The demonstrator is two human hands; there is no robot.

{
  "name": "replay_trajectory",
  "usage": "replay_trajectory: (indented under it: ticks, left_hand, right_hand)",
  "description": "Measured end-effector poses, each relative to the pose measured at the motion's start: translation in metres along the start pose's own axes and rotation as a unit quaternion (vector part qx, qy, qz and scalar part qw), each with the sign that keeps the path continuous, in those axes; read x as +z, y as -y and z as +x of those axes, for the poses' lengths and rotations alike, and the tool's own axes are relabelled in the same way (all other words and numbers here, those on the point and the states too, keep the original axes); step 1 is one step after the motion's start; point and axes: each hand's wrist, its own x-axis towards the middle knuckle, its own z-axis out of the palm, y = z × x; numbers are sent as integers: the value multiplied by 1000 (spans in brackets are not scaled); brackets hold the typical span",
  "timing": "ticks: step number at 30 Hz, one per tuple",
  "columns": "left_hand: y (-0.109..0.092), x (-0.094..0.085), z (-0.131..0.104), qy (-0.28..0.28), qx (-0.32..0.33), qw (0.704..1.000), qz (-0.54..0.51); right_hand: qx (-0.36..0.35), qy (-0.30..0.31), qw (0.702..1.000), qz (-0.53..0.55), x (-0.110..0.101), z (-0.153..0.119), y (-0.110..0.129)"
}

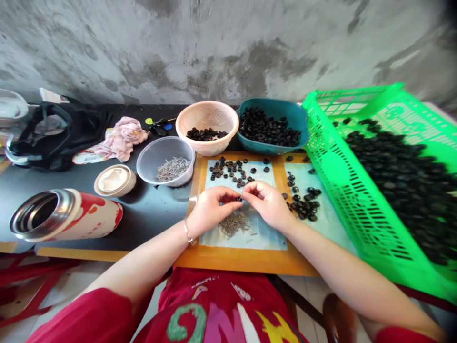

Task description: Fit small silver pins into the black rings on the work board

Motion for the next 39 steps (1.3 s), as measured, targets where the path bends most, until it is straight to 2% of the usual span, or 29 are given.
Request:
replay_trajectory:
  ticks: [3, 6, 9, 13, 17, 21, 25, 28, 31, 36, 39]
  left_hand:
    - [4, 2, -1, -4, -9, 1000, -13]
    - [8, 3, -1, -19, -17, 999, -41]
    - [9, 2, -1, -39, 4, 999, -34]
    - [9, 0, -2, -60, 52, 997, -13]
    - [7, 1, -4, -57, 39, 996, -58]
    - [5, 5, -3, -55, -12, 987, -151]
    - [7, 7, -1, -37, -70, 963, -257]
    - [9, 8, 1, -19, -96, 950, -297]
    - [9, 9, 1, -19, -88, 951, -295]
    - [6, 11, -2, -56, -44, 967, -245]
    - [5, 12, -1, -48, -61, 958, -276]
  right_hand:
    - [-29, -7, 998, -50, 1, -4, -1]
    - [-93, -12, 987, -130, 1, -7, 1]
    - [-131, -18, 977, -168, -1, -9, 4]
    - [-60, -12, 991, -117, -3, -8, 8]
    - [-3, 12, 999, -49, -3, -5, 8]
    - [3, 9, 999, -32, -2, -6, 8]
    - [7, 0, 1000, -22, -2, -7, 9]
    - [24, 9, 1000, -9, -5, -5, 10]
    - [44, 30, 999, -6, -9, -4, 11]
    - [49, 40, 998, -18, -7, -5, 11]
    - [46, 29, 999, 1, -4, -5, 11]
